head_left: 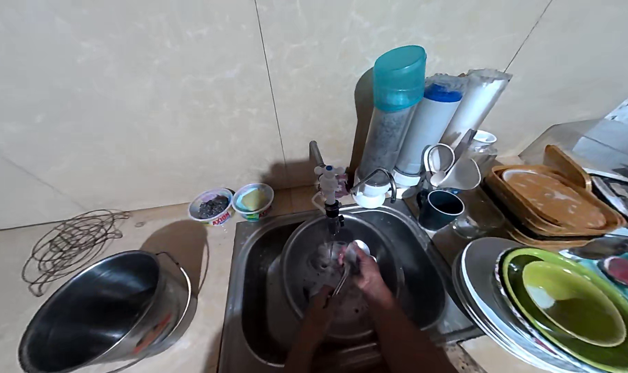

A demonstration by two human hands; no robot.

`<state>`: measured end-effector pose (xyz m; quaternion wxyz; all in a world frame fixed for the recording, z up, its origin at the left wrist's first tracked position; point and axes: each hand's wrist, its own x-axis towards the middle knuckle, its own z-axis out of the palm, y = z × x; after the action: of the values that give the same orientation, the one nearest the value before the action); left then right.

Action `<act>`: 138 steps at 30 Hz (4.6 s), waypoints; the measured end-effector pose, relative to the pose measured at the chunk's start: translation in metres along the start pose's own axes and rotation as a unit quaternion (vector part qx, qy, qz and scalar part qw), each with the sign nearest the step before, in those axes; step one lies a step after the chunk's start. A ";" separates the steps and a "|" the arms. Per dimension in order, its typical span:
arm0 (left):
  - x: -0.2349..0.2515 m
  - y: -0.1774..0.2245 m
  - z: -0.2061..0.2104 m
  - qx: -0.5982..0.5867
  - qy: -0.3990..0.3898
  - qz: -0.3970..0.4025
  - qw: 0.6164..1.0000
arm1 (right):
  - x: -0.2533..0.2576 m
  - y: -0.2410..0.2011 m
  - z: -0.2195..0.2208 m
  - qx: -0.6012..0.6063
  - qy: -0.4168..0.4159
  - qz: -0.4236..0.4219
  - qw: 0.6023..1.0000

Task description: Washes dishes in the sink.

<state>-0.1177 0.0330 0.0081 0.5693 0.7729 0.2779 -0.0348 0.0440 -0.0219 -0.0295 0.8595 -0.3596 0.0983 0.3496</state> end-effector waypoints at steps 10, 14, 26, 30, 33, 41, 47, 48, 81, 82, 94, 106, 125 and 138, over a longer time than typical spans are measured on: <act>0.005 0.016 -0.003 0.182 0.151 -0.043 0.971 | -0.007 0.018 0.012 -0.107 -0.114 0.059 0.986; 0.000 0.022 -0.011 0.269 0.254 -0.047 0.928 | 0.002 0.018 0.014 -0.019 -0.150 0.029 0.988; 0.009 0.011 -0.011 0.169 0.169 -0.006 0.971 | -0.012 0.014 0.015 -0.039 -0.194 0.023 0.980; 0.010 0.010 -0.014 0.149 0.157 0.025 0.976 | -0.012 0.005 0.012 -0.023 -0.145 0.001 0.989; 0.006 0.014 -0.019 0.189 0.140 0.004 0.972 | 0.003 -0.008 0.004 -0.034 -0.091 -0.038 0.995; 0.009 0.012 -0.027 0.103 0.187 -0.074 0.974 | 0.008 -0.043 -0.023 -0.761 0.058 -0.079 0.642; 0.013 0.011 -0.023 -0.041 0.202 -0.080 0.975 | -0.003 -0.024 -0.013 -0.873 0.029 0.092 0.478; 0.015 0.009 -0.021 -0.046 0.202 -0.072 0.976 | -0.004 -0.026 -0.013 -0.869 0.033 0.086 0.487; 0.011 0.019 -0.014 -0.283 0.096 -0.143 0.944 | -0.004 0.020 0.009 -0.294 0.063 -0.110 0.947; 0.009 0.019 -0.017 -0.275 0.095 -0.148 0.945 | -0.006 0.023 0.011 -0.274 0.057 -0.080 0.957; 0.002 0.018 -0.024 -0.131 0.062 -0.173 0.974 | -0.010 0.049 0.024 -0.216 -0.093 0.104 0.966; -0.005 0.004 -0.039 -0.146 0.027 -0.163 0.975 | 0.000 0.031 0.021 -0.246 -0.046 0.089 0.964; 0.013 0.010 -0.014 -0.301 0.248 0.095 0.916 | 0.000 0.020 -0.001 -0.877 -0.019 0.081 0.473; 0.008 0.013 -0.020 0.086 0.287 0.042 0.953 | -0.022 0.003 0.011 -0.824 -0.266 -0.084 0.494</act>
<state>-0.1102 0.0516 0.0230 0.3977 0.8076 0.3926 0.1885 0.0253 -0.0242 -0.0135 0.1837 -0.8011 -0.4980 0.2766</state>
